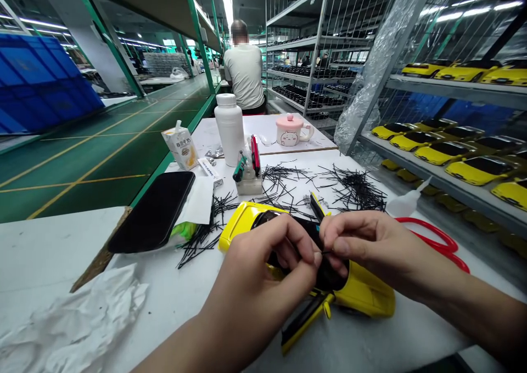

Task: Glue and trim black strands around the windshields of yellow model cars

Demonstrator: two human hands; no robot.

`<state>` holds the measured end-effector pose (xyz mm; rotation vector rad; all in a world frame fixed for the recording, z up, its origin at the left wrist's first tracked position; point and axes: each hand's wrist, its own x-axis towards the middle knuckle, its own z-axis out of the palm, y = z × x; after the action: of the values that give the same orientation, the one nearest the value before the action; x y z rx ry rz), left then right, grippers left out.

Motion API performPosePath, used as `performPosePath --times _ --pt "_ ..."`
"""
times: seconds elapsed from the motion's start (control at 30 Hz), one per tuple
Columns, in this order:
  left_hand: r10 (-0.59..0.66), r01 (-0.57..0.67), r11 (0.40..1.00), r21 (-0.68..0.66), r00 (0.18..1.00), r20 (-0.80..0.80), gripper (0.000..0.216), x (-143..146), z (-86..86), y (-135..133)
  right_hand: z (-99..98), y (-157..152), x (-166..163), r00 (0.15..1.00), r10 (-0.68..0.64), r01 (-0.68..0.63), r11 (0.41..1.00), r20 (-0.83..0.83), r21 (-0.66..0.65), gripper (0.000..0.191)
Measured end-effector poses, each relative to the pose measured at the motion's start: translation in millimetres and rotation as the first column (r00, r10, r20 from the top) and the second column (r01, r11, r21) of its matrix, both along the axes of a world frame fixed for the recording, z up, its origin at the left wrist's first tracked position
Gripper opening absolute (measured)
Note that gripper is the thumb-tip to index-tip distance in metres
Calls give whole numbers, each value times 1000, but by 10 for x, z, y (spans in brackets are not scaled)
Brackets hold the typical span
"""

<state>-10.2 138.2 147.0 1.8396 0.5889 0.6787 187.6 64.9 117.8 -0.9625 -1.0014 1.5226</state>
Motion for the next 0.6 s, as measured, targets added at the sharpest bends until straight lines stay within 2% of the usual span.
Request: performPosePath --times 0.6 --pt "-6 6 1000 -1 999 -49 22 -10 -6 -43 -22 -8 20 999 21 -20 1000 42 -7 14"
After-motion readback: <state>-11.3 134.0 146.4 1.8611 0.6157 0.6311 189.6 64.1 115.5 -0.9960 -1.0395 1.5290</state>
